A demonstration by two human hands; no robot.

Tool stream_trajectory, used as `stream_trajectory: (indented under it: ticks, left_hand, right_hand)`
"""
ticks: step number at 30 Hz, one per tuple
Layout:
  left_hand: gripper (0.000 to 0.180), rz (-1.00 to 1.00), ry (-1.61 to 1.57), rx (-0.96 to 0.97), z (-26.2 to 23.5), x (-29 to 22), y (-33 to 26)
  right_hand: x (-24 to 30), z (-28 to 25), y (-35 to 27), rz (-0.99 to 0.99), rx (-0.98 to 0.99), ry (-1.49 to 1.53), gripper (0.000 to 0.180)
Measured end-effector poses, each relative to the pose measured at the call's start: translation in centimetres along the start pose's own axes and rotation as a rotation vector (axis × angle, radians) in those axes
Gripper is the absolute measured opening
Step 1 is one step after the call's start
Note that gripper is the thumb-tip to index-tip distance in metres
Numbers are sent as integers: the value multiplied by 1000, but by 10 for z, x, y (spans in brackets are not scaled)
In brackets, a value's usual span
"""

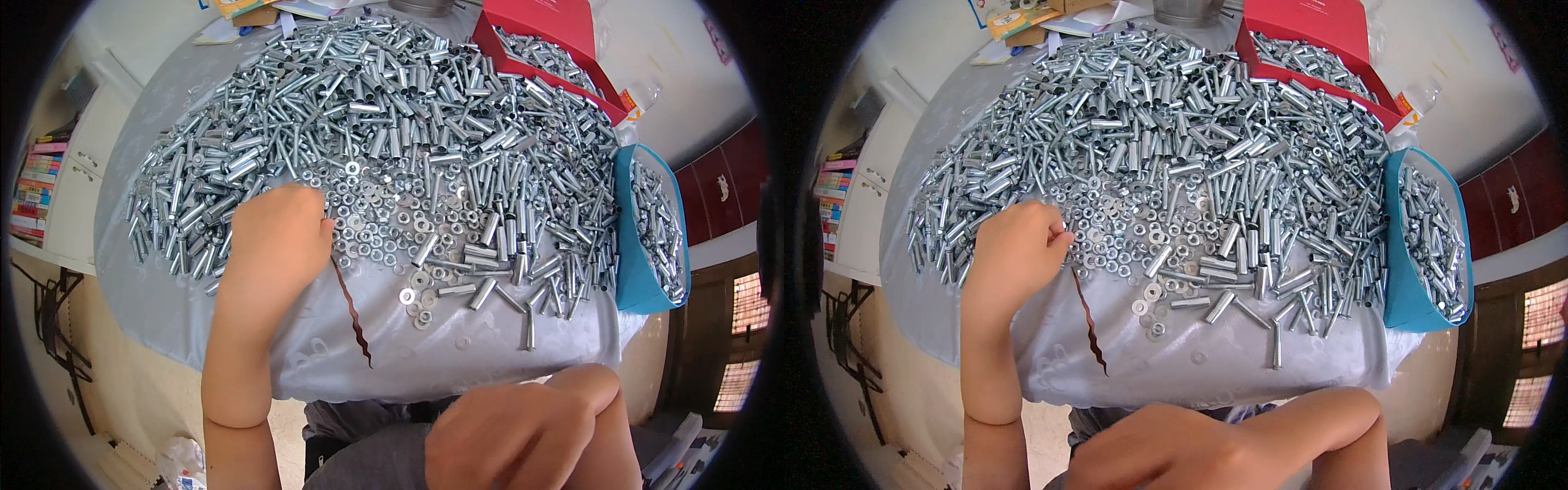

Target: The person repeatedly picks up metal bolts and washers from a large pile on a table, threads the washers onto the bolts by hand, and places the assembled units into a blue container. The process is continuous and repetitive throughout the clip.

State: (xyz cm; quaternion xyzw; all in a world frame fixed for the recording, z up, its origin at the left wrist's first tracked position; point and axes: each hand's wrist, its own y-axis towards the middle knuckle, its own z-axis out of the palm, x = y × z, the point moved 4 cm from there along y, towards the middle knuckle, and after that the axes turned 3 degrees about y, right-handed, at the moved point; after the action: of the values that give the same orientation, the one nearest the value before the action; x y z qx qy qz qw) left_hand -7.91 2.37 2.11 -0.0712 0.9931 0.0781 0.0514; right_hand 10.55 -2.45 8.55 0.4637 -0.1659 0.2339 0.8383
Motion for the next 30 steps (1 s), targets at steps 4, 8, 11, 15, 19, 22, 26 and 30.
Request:
stream_trajectory:
  ticks: [4, 8, 11, 15, 19, 22, 26, 30]
  left_hand:
    - [13, 13, -63, -3, 2, -2, 2]
    - [14, -7, -53, 17, 4, 0, 5]
    - [15, -50, -39, 70, 3, 1, 6]
    - [16, -38, -42, 98, 2, 1, 7]
    - [16, -1, -69, 32, 5, 3, 6]
    - [15, -29, -31, 70, 5, 2, 8]
    - [14, -78, -147, 110, -1, -3, 13]
    - [14, -90, -540, 81, -2, -6, 20]
  right_hand:
    - [0, 1, -1, 79, -44, -50, 13]
    - [5, -29, 3, 312, 57, -326, 23]
    - [4, -77, 0, 585, -233, -422, 34]
    - [14, -119, 4, 532, -21, -1203, 27]
    - [5, -127, -7, 417, 356, -1822, 25]
    - [1, -126, -7, 415, 322, -1792, 22]
    - [0, -127, -11, 433, 271, -1794, 17]
    - [3, -130, -15, 424, 233, -1723, 21]
